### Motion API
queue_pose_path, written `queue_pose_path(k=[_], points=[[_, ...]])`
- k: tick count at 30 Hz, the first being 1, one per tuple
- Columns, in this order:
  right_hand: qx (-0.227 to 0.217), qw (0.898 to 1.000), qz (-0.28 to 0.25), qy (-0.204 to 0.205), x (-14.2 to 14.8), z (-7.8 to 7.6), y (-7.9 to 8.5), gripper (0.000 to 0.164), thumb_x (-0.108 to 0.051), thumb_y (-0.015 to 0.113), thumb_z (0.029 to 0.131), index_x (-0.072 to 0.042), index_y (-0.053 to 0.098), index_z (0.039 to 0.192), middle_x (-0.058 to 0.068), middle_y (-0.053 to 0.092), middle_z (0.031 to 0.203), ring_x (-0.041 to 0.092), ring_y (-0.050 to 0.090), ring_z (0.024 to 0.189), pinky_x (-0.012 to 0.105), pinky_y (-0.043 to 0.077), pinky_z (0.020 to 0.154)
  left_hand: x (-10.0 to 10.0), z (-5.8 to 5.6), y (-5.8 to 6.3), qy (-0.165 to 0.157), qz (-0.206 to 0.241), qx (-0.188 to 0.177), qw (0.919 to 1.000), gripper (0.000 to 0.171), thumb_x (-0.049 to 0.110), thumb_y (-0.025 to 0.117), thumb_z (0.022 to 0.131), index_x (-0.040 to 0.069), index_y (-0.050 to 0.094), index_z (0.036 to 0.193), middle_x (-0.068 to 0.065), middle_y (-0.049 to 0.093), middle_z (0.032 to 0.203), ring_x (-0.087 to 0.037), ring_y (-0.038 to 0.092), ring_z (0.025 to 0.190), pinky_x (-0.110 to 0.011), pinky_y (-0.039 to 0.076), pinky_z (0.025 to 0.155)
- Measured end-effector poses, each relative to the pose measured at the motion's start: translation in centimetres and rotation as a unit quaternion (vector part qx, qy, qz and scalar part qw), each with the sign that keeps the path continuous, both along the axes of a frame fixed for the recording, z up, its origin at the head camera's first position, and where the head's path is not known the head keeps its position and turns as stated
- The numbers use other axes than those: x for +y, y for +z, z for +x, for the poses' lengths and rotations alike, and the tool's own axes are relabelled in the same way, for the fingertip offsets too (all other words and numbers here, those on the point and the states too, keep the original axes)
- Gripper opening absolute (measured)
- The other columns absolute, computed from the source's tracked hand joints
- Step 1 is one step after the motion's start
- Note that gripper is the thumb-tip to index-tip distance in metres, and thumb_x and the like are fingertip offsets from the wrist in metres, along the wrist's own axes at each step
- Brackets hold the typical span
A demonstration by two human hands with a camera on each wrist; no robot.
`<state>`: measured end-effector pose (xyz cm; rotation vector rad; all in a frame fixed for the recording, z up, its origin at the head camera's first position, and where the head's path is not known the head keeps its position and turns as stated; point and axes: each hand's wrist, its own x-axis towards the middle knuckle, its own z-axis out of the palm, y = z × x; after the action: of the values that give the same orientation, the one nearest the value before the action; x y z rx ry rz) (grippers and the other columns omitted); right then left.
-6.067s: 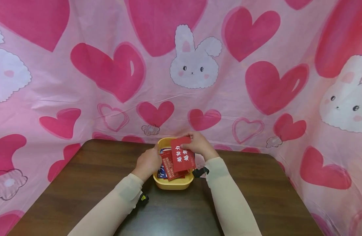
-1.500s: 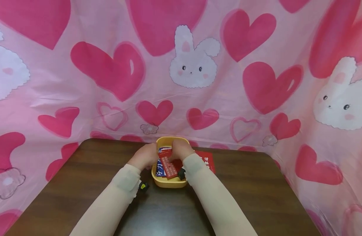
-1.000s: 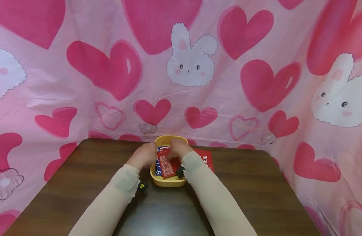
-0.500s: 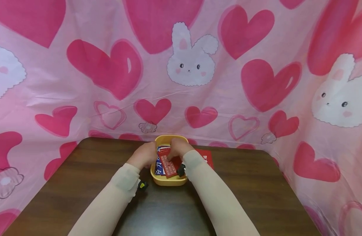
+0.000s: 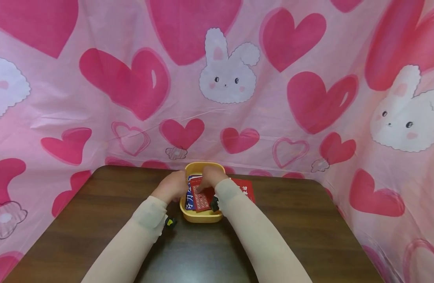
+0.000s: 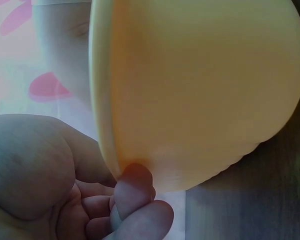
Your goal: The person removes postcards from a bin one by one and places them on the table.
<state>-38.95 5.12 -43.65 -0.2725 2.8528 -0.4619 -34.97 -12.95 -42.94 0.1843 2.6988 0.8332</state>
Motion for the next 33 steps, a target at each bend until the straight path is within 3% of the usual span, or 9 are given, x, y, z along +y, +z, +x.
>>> queue_pose_path(k=[11, 15, 18, 21, 26, 28, 33], points=[[-0.016, 1.0, 0.002, -0.021, -0.2, 0.0, 0.6, 0.046, -0.035, 0.102, 0.085, -0.01, 0.084, 0.119, 0.003, 0.08, 0.11, 0.021, 0.073, 0.1, 0.043, 0.067, 0.103, 0.1, 0.2, 0.0, 0.01, -0.002, 0.001, 1.0, 0.04, 0.01, 0.078, 0.101, -0.001, 0.064, 0.137, -0.018, 0.075, 0.109, -0.028, 0.075, 0.074, -0.035, 0.066, 0.058], [-0.016, 1.0, 0.01, -0.021, -0.3, -0.9, -0.1, 0.046, -0.038, 0.103, 0.083, -0.01, 0.085, 0.115, 0.003, 0.081, 0.106, 0.022, 0.073, 0.097, 0.043, 0.067, 0.099, 0.1, 0.2, 0.0, 0.008, 0.001, 0.0, 1.0, 0.041, 0.013, 0.079, 0.102, 0.0, 0.064, 0.138, -0.017, 0.075, 0.109, -0.028, 0.075, 0.075, -0.035, 0.066, 0.058], [-0.002, 0.999, 0.031, -0.011, -0.1, -2.4, -1.4, 0.046, -0.041, 0.103, 0.081, -0.011, 0.086, 0.11, 0.002, 0.082, 0.102, 0.021, 0.072, 0.092, 0.041, 0.067, 0.093, 0.2, 0.1, 0.0, 0.005, 0.0, 0.002, 1.0, 0.042, 0.012, 0.078, 0.102, -0.001, 0.064, 0.14, -0.017, 0.075, 0.109, -0.027, 0.075, 0.075, -0.034, 0.066, 0.057], [0.006, 0.999, 0.039, -0.012, -0.1, -2.7, -1.5, 0.046, -0.039, 0.103, 0.081, -0.01, 0.085, 0.111, 0.003, 0.082, 0.102, 0.022, 0.073, 0.092, 0.04, 0.067, 0.093, 0.2, 0.0, -0.1, 0.007, -0.004, 0.005, 1.0, 0.042, 0.009, 0.077, 0.102, -0.002, 0.064, 0.14, -0.017, 0.074, 0.109, -0.028, 0.075, 0.074, -0.034, 0.065, 0.056], [0.061, 0.997, 0.043, -0.032, 0.1, -3.8, -2.1, 0.046, -0.031, 0.105, 0.079, -0.006, 0.081, 0.11, 0.007, 0.08, 0.103, 0.025, 0.072, 0.09, 0.042, 0.067, 0.09, 0.2, 0.0, -0.2, 0.005, -0.011, 0.02, 0.9997, 0.032, 0.004, 0.073, 0.101, -0.002, 0.067, 0.132, -0.018, 0.074, 0.104, -0.028, 0.075, 0.069, -0.035, 0.064, 0.053], [0.078, 0.996, 0.023, -0.031, 0.3, -4.4, -2.4, 0.046, -0.025, 0.104, 0.078, -0.005, 0.079, 0.111, 0.008, 0.079, 0.103, 0.026, 0.071, 0.089, 0.043, 0.067, 0.088, 0.2, 0.0, -0.2, 0.006, -0.012, 0.022, 0.9997, 0.03, 0.002, 0.071, 0.101, -0.002, 0.067, 0.13, -0.018, 0.074, 0.102, -0.028, 0.074, 0.067, -0.035, 0.063, 0.052], [0.06, 0.993, -0.099, -0.024, 1.2, -2.8, 0.1, 0.055, -0.012, 0.097, 0.085, 0.001, 0.074, 0.133, 0.016, 0.079, 0.122, 0.03, 0.074, 0.104, 0.044, 0.068, 0.098, 0.2, -0.1, -0.1, 0.015, -0.009, 0.019, 0.9997, 0.032, 0.002, 0.069, 0.101, -0.003, 0.066, 0.132, -0.019, 0.073, 0.102, -0.029, 0.074, 0.065, -0.036, 0.063, 0.051]])
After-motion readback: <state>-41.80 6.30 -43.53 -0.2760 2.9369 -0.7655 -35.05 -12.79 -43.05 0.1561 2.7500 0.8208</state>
